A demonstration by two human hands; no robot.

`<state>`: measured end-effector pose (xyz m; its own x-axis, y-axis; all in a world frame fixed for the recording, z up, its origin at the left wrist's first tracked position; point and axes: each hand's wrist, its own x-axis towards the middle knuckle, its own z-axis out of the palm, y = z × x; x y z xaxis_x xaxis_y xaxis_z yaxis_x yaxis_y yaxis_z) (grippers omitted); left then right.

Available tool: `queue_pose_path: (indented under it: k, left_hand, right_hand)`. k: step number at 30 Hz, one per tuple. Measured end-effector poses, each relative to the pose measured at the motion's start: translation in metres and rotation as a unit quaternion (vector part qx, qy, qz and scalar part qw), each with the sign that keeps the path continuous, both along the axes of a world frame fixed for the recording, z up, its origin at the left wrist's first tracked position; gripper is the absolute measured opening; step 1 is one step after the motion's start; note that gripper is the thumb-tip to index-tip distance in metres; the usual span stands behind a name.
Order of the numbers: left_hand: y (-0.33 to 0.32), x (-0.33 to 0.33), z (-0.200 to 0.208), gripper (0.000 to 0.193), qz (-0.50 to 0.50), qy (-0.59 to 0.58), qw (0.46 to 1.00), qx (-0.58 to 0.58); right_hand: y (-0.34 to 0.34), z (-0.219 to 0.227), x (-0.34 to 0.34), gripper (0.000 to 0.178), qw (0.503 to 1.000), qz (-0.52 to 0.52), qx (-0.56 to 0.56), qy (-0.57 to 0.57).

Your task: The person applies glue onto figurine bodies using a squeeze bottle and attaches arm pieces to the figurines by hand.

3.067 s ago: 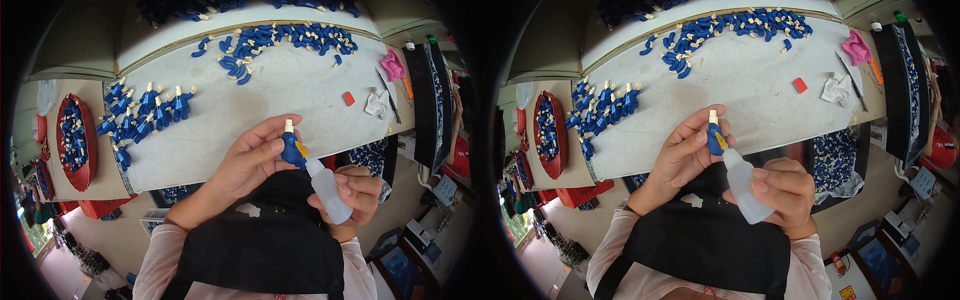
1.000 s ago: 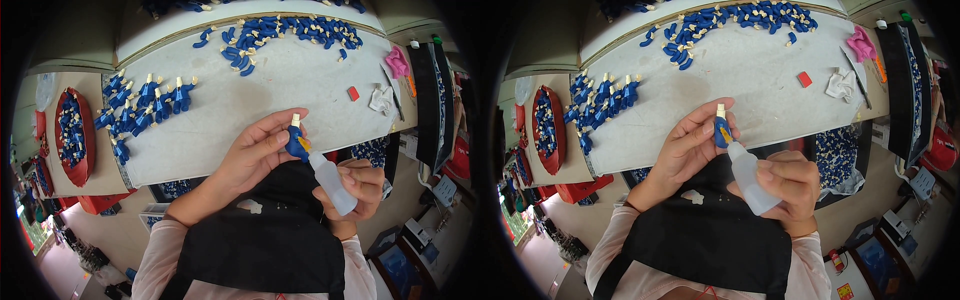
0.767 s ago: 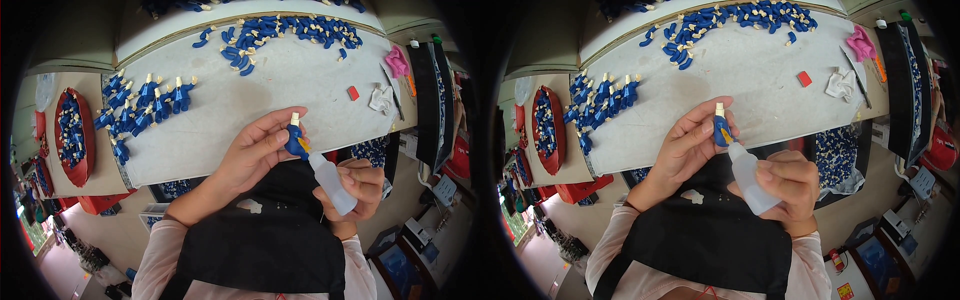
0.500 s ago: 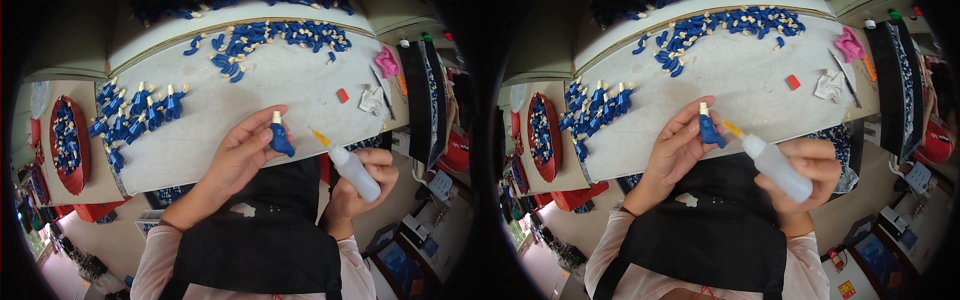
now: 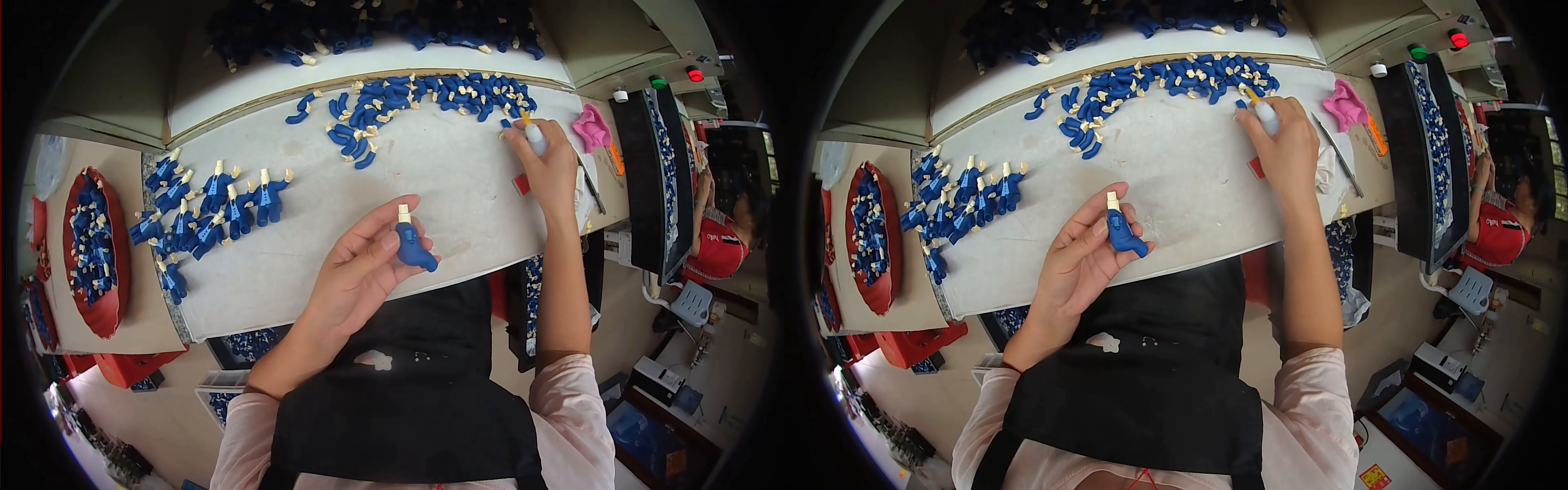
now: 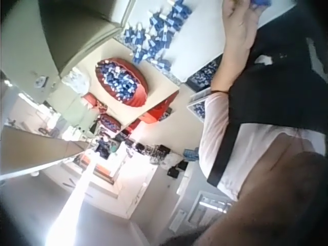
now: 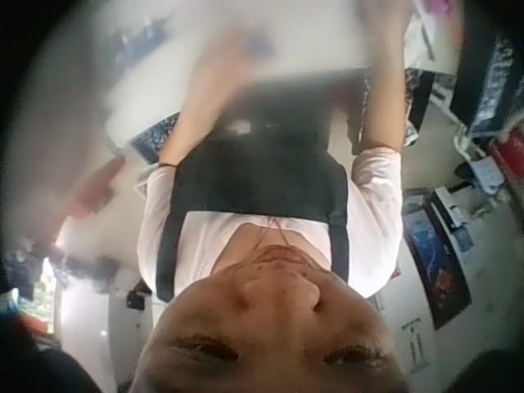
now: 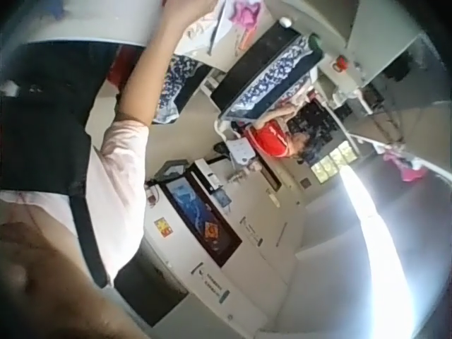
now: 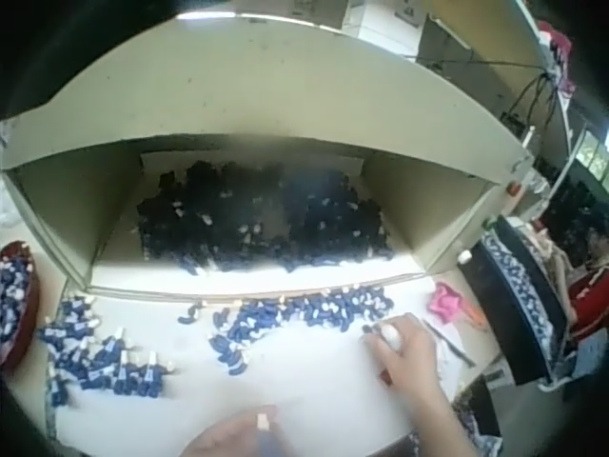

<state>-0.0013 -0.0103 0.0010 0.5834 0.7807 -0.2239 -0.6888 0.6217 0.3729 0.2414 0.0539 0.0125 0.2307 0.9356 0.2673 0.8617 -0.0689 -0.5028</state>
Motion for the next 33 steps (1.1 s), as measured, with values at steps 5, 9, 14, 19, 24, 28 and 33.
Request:
queue_pose_path:
  k: [5, 9, 14, 19, 24, 28, 33]
  left_hand:
    - [0.002, -0.001, -0.002, 0.039, 0.006, 0.001, 1.000, 0.004]
    - [0.002, 0.000, -0.003, 0.038, 0.012, 0.004, 1.000, 0.003]
    - [0.002, 0.004, -0.002, 0.038, 0.010, 0.011, 1.000, -0.004]
    - [0.002, 0.005, 0.001, 0.037, 0.009, 0.008, 1.000, 0.000]
    - [0.001, 0.001, 0.000, 0.035, 0.010, 0.004, 1.000, -0.011]
    - [-0.001, 0.009, 0.009, 0.033, -0.003, 0.036, 0.999, -0.007]
    - [-0.004, 0.007, 0.012, 0.035, 0.001, 0.077, 0.997, 0.015]
  right_hand:
    - [0.001, -0.003, -0.010, 0.022, 0.999, 0.028, 0.012, -0.036]
    - [-0.003, -0.007, -0.012, 0.018, 1.000, 0.024, 0.005, 0.018]
    - [0.001, -0.006, -0.018, 0.016, 0.997, 0.038, 0.051, 0.041]
    - [0.001, -0.002, -0.021, 0.012, 0.997, 0.057, 0.049, -0.009]
    - [-0.048, 0.028, -0.045, 0.014, 0.962, 0.135, 0.024, 0.235]
    - [-0.082, 0.027, -0.058, 0.017, 0.912, 0.202, 0.056, 0.352]
    - [-0.091, 0.016, -0.076, 0.017, 0.929, 0.216, 0.083, 0.288]
